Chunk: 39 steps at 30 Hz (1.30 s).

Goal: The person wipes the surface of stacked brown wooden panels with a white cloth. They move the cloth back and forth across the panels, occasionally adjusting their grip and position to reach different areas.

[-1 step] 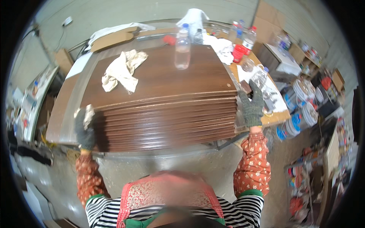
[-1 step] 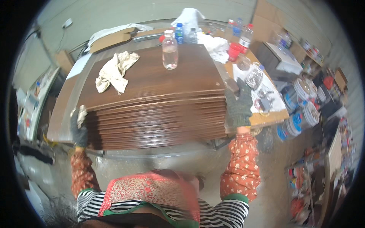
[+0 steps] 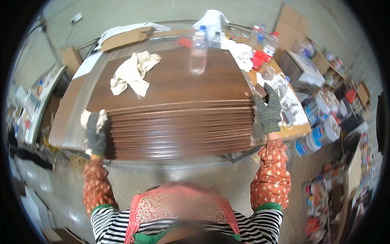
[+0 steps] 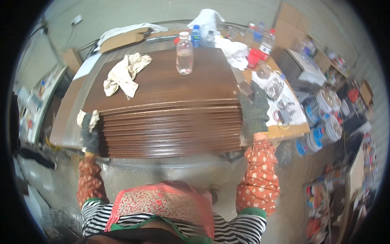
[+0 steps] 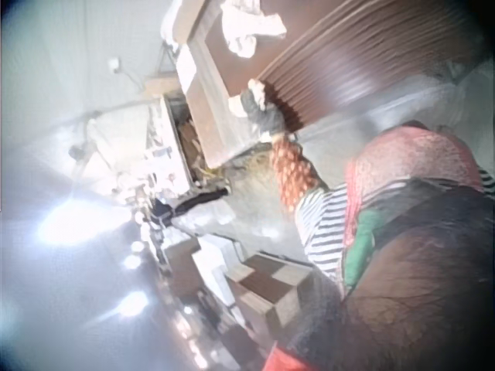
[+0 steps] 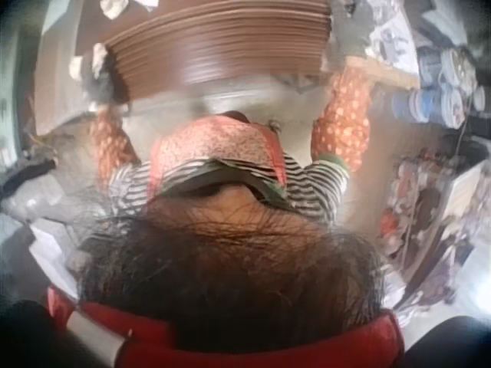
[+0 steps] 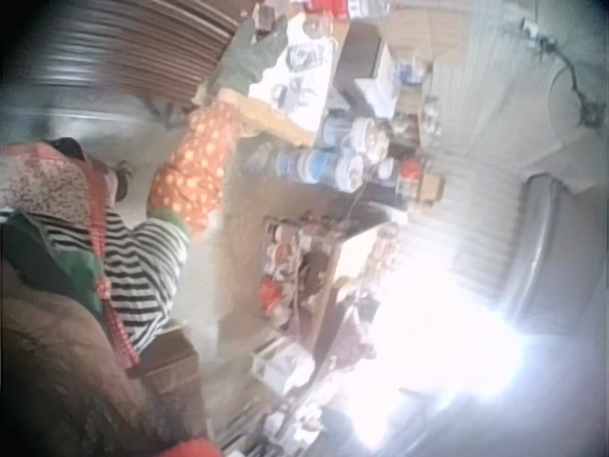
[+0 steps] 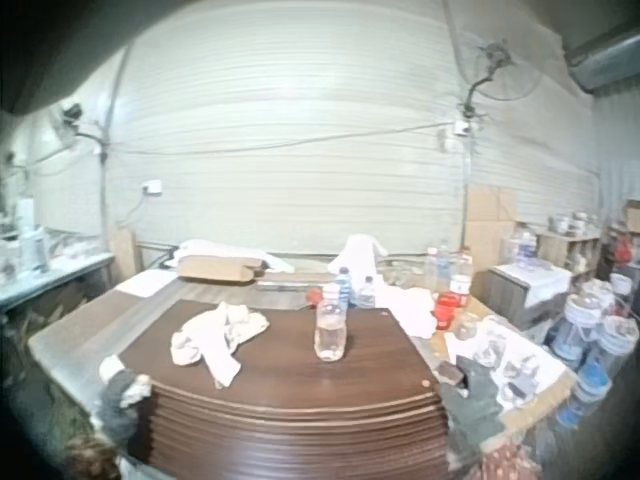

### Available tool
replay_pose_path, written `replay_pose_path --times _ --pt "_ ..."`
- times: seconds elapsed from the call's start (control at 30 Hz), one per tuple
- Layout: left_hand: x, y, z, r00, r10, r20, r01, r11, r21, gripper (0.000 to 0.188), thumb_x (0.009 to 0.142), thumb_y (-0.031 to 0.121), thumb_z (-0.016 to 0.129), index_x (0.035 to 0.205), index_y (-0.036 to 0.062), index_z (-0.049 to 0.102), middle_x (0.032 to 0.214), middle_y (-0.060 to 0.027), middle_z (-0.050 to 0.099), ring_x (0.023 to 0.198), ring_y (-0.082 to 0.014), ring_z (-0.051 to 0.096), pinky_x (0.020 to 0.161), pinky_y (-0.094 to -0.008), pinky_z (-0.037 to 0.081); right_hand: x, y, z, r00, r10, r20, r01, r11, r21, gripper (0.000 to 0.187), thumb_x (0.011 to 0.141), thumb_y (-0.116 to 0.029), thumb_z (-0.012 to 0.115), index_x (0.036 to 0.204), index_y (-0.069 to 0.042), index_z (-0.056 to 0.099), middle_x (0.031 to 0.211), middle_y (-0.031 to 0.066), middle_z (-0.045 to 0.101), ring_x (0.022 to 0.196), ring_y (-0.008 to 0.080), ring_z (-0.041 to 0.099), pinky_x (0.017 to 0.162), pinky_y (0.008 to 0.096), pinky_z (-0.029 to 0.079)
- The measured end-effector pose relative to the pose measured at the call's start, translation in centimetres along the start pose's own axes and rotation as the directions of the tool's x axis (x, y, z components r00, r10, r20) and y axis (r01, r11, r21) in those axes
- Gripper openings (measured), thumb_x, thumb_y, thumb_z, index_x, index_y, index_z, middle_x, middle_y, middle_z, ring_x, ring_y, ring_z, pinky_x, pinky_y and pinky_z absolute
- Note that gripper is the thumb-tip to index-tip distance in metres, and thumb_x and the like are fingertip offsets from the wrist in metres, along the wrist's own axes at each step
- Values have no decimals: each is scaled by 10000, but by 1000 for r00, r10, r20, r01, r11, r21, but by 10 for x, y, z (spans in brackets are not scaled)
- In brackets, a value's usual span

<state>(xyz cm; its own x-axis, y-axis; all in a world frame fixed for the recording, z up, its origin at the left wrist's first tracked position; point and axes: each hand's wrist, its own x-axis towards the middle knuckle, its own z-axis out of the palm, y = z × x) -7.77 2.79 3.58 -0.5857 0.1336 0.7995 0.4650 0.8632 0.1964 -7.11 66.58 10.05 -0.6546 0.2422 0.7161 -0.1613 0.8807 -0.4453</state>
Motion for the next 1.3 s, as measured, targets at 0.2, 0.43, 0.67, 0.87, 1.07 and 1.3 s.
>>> replay_pose_path --times 0.2,0.43,0.67,0.87,1.07,1.3 --pt "-34 145 98 909 -405 -98 399 914 -75 368 917 64 592 1280 7 610 1370 -159 580 1292 -303 529 1119 -407 404 78 2 73 929 12 370 -226 808 543 488 922 -246 695 1339 -19 581 1063 85 636 904 157 580 822 334 513" --pt "-10 395 173 780 -432 453 460 -95 -883 222 1011 200 488 1065 69 659 975 -112 638 816 -190 627 681 -447 521 70 6 104 843 -98 529 -303 725 619 515 946 -275 700 1330 37 556 1119 82 583 990 155 571 830 290 510" --pt "-56 290 138 931 -285 -228 250 954 -167 396 937 97 614 1324 33 553 1300 -174 579 1240 -287 520 1050 -457 402 72 1 95 808 -62 586 -380 706 598 469 940 -151 672 1353 25 538 1261 99 577 1073 178 584 886 296 510" --pt "-79 140 88 765 -493 -414 618 745 254 481 901 -7 613 1378 9 548 1403 -213 562 1376 -374 471 1186 -463 322 72 2 96 782 -32 623 -455 654 605 464 950 -129 641 1366 34 519 1283 115 580 1101 199 593 945 335 511" --pt "-127 315 212 275 -952 135 313 -44 -949 502 990 237 566 1459 89 465 1482 -118 494 1331 -272 512 1104 -404 393 73 2 95 773 -51 632 -466 630 621 489 947 -136 639 1382 38 498 1278 114 584 1099 201 595 935 336 515" --pt "-131 306 167 847 -498 -185 514 856 51 563 860 114 670 1401 41 530 1465 -181 507 1389 -346 452 1141 -442 371 72 0 93 745 -60 665 -503 603 619 498 964 -174 625 1397 23 475 1326 143 544 1174 241 569 998 364 473"
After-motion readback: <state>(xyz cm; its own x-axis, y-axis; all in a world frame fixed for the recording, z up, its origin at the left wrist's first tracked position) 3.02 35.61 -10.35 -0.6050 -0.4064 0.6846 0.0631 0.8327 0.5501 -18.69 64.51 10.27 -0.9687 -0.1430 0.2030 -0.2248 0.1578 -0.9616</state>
